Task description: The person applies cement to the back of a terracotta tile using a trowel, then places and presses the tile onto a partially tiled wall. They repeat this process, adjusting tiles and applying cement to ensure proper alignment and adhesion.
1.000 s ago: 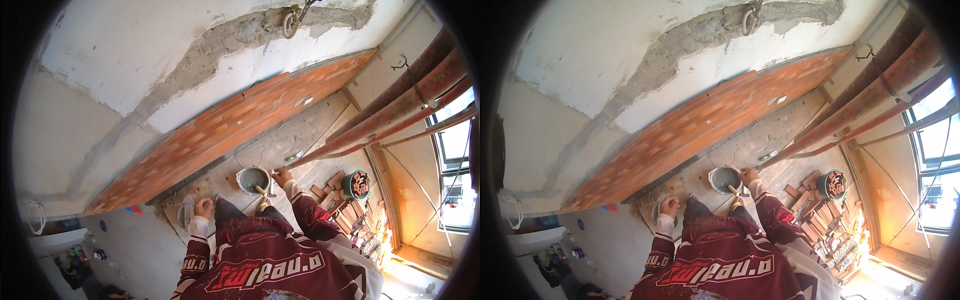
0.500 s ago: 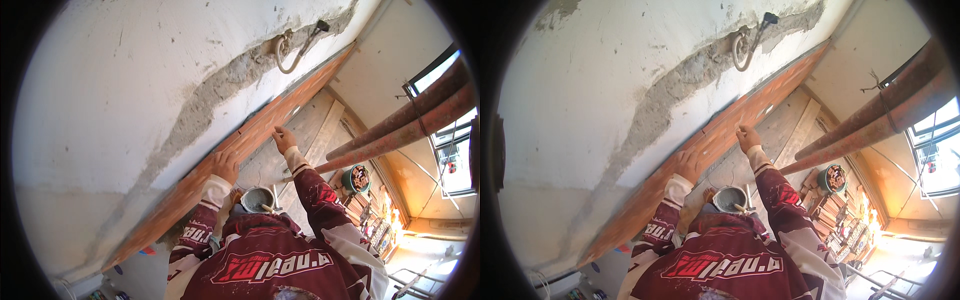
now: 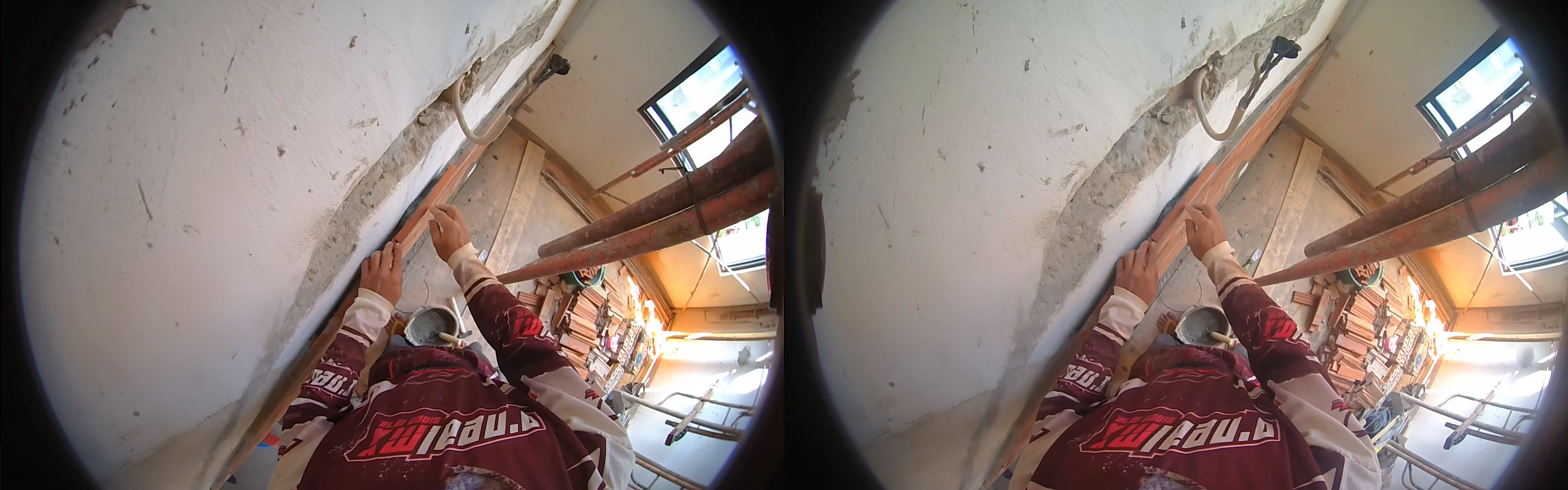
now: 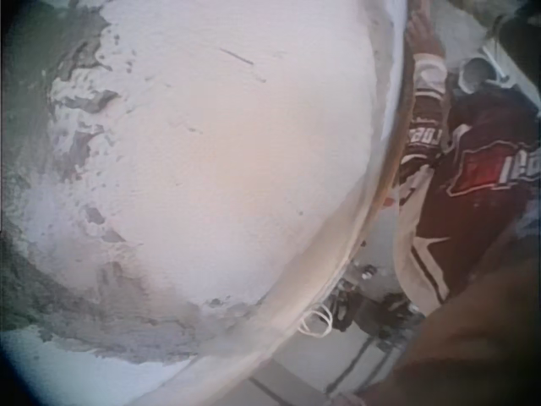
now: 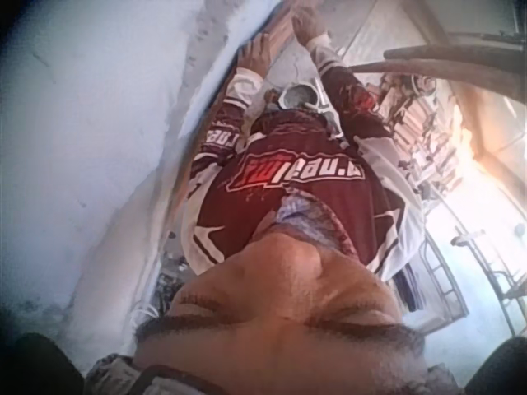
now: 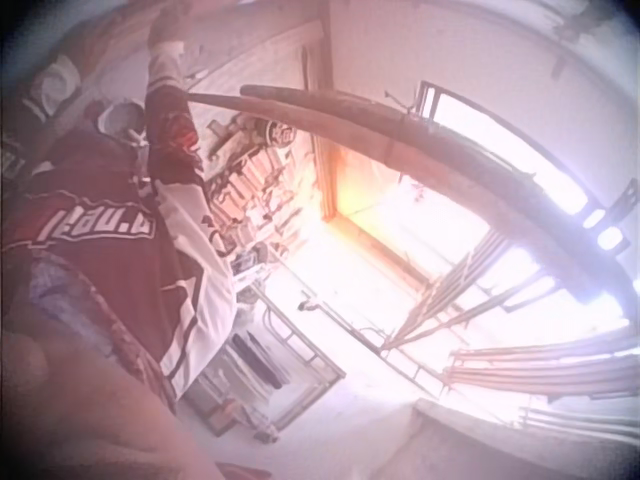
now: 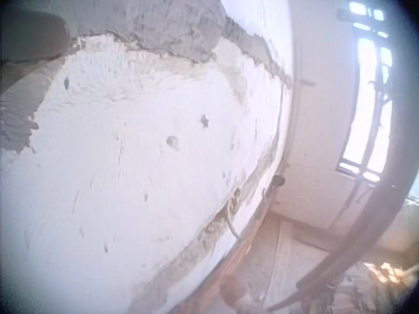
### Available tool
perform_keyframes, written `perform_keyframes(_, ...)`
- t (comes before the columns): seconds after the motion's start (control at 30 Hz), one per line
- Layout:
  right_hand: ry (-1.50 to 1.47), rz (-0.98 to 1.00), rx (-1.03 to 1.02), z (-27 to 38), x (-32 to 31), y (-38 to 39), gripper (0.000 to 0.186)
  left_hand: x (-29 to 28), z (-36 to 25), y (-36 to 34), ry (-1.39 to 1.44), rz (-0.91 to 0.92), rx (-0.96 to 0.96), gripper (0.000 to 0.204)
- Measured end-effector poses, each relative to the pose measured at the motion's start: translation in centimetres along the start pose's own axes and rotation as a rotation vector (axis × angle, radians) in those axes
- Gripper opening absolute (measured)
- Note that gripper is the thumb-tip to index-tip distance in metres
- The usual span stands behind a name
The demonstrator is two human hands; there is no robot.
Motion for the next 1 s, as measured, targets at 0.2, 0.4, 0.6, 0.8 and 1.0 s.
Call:
perform_keyframes(0.2, 0.051, -0.025, -0.033, 1.1, 0.4, 0.6, 0.028, 0.1, 0.1, -0.3, -0.038, 0.021, 0.036, 0.045)
perform_keyframes(0.4, 0.117, -0.022, -0.096, 1.7, 0.1, 0.6, 0.030, -0.2, 0.0, -0.5, -0.073, 0.065, 0.049, 0.046)
perform_keyframes(0.6, 0.178, 0.005, -0.110, 1.8, 0.3, 0.5, 0.033, -0.2, -0.3, -0.9, -0.038, 0.103, 0.014, 0.046)
perform_keyframes(0.8, 0.227, 0.050, -0.101, 1.4, 0.8, 0.5, 0.036, 0.0, -0.4, -1.2, -0.074, 0.105, 0.007, 0.046)
perform_keyframes(1.0, 0.237, 0.070, -0.090, 1.7, 0.5, 0.4, 0.036, 0.2, -0.5, -1.1, -0.095, 0.095, 0.000, 0.045)
Point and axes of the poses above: each hand's wrist, its own y-axis away from the middle knuckle, its own x-axis out of the palm, z = x × y, the point moved 2 cm from there along -y, towards the middle knuckle, and after that the axes turned 9 degrees about z, right-handed, at the moved point
